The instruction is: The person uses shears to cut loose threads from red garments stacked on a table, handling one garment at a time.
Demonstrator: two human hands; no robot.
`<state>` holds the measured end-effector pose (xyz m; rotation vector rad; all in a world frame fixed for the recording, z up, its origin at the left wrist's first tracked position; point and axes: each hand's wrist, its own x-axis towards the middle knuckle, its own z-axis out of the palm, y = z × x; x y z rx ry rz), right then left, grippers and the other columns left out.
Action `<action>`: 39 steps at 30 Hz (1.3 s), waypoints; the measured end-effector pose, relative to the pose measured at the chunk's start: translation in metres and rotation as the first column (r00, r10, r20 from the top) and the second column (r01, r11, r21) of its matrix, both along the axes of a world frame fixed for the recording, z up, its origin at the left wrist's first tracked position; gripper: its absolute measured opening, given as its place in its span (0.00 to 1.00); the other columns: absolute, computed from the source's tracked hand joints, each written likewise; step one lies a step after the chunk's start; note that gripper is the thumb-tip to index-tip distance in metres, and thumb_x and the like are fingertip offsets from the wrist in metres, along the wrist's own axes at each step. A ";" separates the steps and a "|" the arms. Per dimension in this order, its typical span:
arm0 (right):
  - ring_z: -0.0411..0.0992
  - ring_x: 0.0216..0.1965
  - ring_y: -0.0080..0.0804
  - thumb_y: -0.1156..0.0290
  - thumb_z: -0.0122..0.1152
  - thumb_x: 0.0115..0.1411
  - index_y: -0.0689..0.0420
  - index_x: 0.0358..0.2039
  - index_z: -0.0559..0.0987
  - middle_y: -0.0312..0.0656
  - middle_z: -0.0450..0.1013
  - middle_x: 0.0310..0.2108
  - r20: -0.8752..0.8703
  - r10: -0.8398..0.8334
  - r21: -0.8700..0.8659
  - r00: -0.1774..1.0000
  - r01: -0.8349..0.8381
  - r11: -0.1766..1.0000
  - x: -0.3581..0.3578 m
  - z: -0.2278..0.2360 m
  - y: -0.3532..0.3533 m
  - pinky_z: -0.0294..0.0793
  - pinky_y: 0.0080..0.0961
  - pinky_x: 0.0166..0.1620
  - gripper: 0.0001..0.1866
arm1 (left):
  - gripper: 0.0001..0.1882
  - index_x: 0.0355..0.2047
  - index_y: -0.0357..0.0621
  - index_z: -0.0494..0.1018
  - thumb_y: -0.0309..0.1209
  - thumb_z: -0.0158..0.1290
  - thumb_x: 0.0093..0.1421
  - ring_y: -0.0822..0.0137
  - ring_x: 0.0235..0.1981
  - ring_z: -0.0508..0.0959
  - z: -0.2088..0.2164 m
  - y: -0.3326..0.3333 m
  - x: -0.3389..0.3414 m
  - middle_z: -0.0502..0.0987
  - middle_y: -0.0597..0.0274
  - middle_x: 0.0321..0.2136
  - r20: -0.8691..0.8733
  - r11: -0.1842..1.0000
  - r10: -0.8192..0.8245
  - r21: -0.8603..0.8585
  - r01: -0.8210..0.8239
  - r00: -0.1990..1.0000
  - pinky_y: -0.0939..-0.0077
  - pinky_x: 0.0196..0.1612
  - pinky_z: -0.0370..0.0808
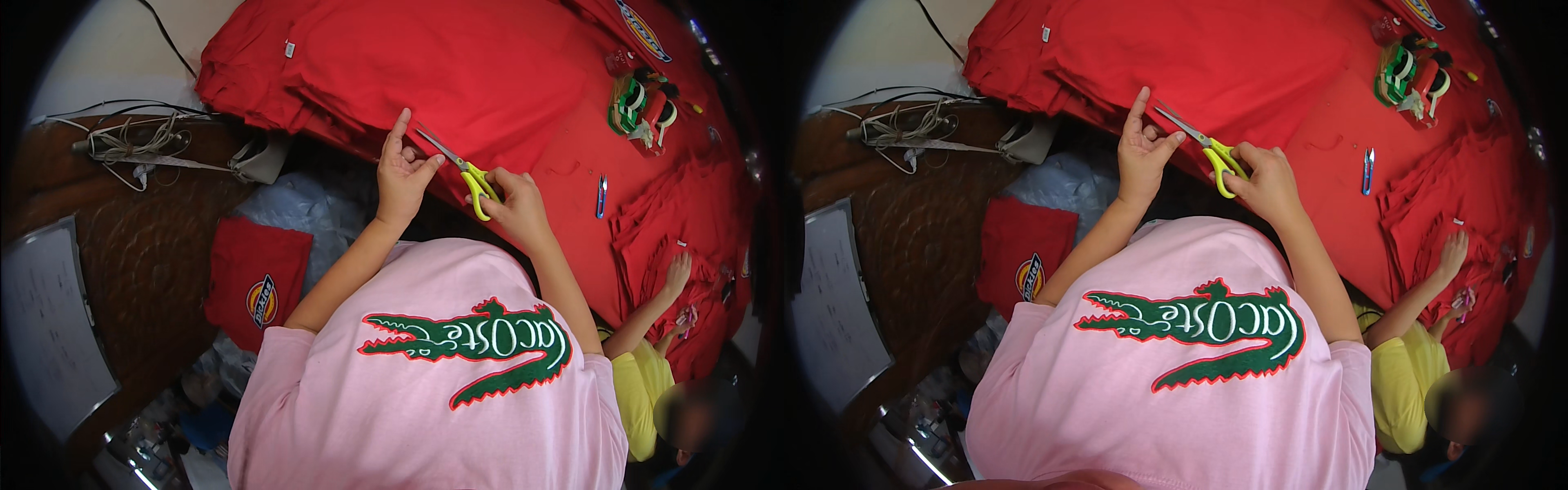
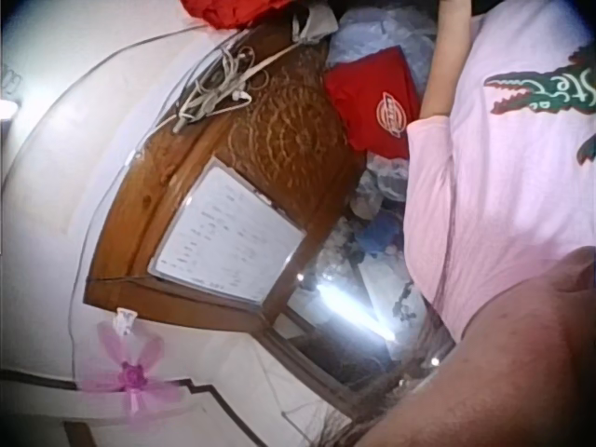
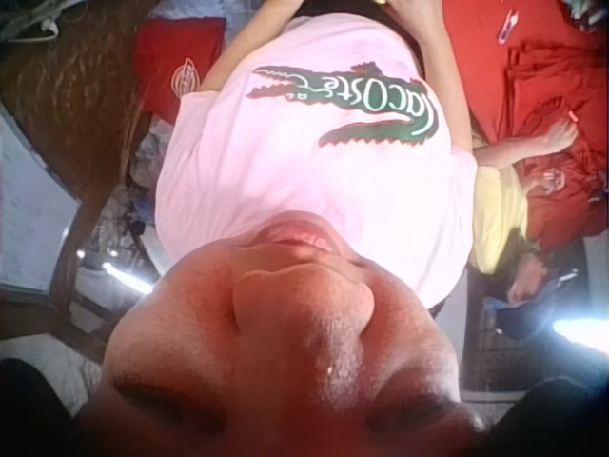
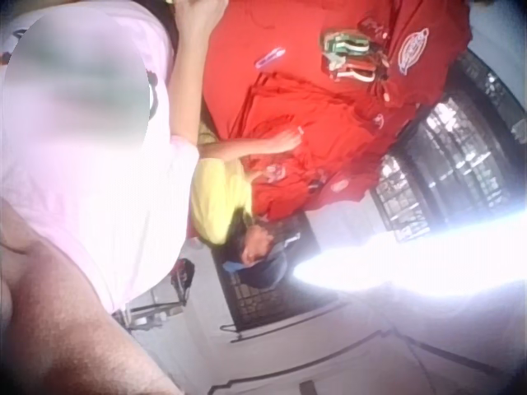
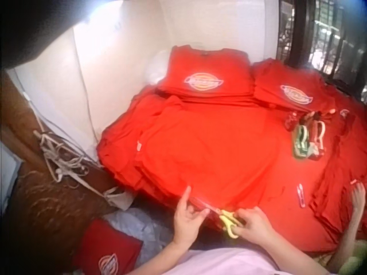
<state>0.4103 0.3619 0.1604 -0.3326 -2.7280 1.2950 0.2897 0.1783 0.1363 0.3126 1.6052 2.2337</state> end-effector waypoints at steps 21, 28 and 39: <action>0.73 0.30 0.25 0.70 0.75 0.56 0.62 0.41 0.75 0.39 0.78 0.30 0.173 -0.479 -0.232 0.860 0.509 0.829 -0.002 -0.065 -0.019 0.72 0.24 0.34 0.18 | 0.25 0.63 0.36 0.70 0.22 0.57 0.65 0.72 0.45 0.80 -0.029 -0.042 -0.003 0.81 0.59 0.45 0.261 0.907 -0.374 -0.098 0.410 0.890 0.76 0.52 0.76; 0.70 0.31 0.18 0.75 0.76 0.53 0.56 0.46 0.75 0.29 0.70 0.29 0.318 -0.346 -0.754 0.883 0.457 0.472 0.001 -0.011 0.003 0.70 0.18 0.35 0.22 | 0.23 0.60 0.40 0.71 0.43 0.49 0.73 0.63 0.55 0.77 -0.041 -0.054 -0.024 0.75 0.53 0.59 0.573 0.564 -0.687 0.033 0.825 0.447 0.66 0.59 0.74; 0.69 0.36 0.13 0.68 0.73 0.54 0.50 0.52 0.75 0.22 0.67 0.33 0.241 -0.418 -0.917 0.876 0.347 0.198 -0.036 0.040 0.041 0.67 0.18 0.48 0.25 | 0.16 0.49 0.35 0.77 0.28 0.59 0.61 0.53 0.53 0.80 -0.017 -0.059 -0.260 0.81 0.48 0.50 0.374 0.963 0.263 -0.042 -0.267 0.890 0.53 0.62 0.74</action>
